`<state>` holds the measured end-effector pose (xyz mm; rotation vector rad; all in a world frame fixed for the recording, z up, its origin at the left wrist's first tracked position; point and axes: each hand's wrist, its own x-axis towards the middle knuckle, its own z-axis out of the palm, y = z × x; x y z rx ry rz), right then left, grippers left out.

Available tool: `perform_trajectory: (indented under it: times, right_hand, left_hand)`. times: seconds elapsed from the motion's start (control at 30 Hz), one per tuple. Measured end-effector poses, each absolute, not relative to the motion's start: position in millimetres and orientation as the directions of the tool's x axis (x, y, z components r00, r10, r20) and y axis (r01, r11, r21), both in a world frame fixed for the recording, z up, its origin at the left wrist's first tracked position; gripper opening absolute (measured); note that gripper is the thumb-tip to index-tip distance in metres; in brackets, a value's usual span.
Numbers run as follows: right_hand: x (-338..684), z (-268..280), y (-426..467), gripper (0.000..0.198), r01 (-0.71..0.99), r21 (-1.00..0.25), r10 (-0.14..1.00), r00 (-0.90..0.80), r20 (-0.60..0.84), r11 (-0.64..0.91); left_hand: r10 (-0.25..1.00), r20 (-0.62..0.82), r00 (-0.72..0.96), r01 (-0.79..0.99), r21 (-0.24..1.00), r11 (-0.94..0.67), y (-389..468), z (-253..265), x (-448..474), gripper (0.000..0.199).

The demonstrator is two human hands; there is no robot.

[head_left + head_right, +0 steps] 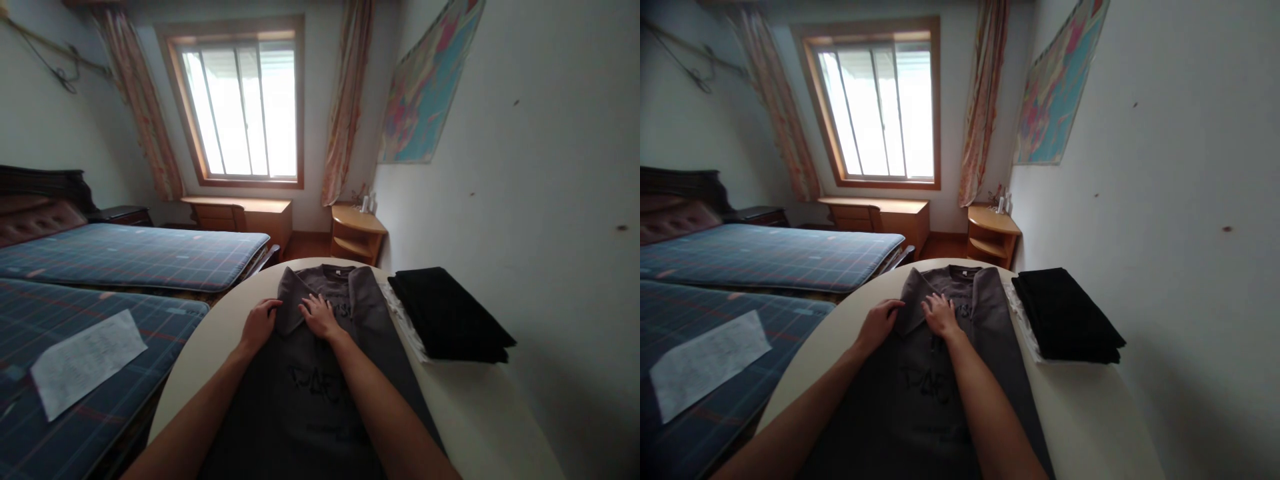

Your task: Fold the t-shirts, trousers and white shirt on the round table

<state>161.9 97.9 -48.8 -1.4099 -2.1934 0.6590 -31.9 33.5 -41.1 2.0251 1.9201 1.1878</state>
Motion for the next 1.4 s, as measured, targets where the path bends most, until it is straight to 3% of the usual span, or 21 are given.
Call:
perform_trajectory:
  times: [0.23, 0.47, 0.63, 0.8, 0.87, 0.97, 1.07, 1.17, 1.27, 1.4]
  right_hand:
    - [168, -22, 123, 0.043, 0.624, -0.7, 0.935, -0.288, 0.207, 0.347]
    - [162, -21, 123, 0.053, 0.667, -0.654, 0.933, -0.296, 0.205, 0.356]
    - [158, -26, 116, 0.057, 0.722, -0.608, 0.944, -0.265, 0.195, 0.329]
    - [154, -32, 117, 0.051, 0.724, -0.635, 0.963, -0.178, 0.203, 0.267]
    - [153, -31, 122, 0.059, 0.704, -0.67, 0.97, -0.131, 0.206, 0.237]
    - [153, -26, 135, 0.068, 0.651, -0.725, 0.97, -0.073, 0.233, 0.224]
    - [161, -21, 151, 0.065, 0.601, -0.764, 0.965, -0.053, 0.256, 0.235]
    - [177, -24, 163, 0.059, 0.584, -0.785, 0.975, -0.046, 0.218, 0.204]
    - [194, -35, 168, 0.06, 0.594, -0.79, 0.987, -0.043, 0.158, 0.152]
    - [205, -47, 168, 0.058, 0.614, -0.779, 0.991, -0.044, 0.126, 0.126]
  left_hand:
    - [0.916, 0.368, 0.162, 0.859, 0.404, -0.314, 16, -16, 17, 0.025]
    - [0.907, 0.212, 0.363, 0.869, 0.274, -0.412, 2, -25, 47, 0.024]
    - [0.895, 0.223, 0.385, 0.845, 0.305, -0.44, -5, -27, 47, 0.028]
    - [0.928, 0.196, 0.316, 0.91, 0.215, -0.355, -15, -22, 42, 0.028]
    - [0.935, 0.191, 0.297, 0.91, 0.241, -0.338, -16, -20, 41, 0.032]
    - [0.926, 0.27, 0.265, 0.857, 0.373, -0.355, -13, -16, 43, 0.038]
    - [0.909, 0.355, 0.218, 0.758, 0.525, -0.387, -10, -8, 52, 0.04]
    - [0.897, 0.354, 0.264, 0.65, 0.623, -0.436, -12, -5, 64, 0.041]
    - [0.873, 0.324, 0.363, 0.619, 0.616, -0.486, -18, -12, 71, 0.038]
    - [0.871, 0.279, 0.405, 0.739, 0.461, -0.492, -26, -30, 70, 0.044]
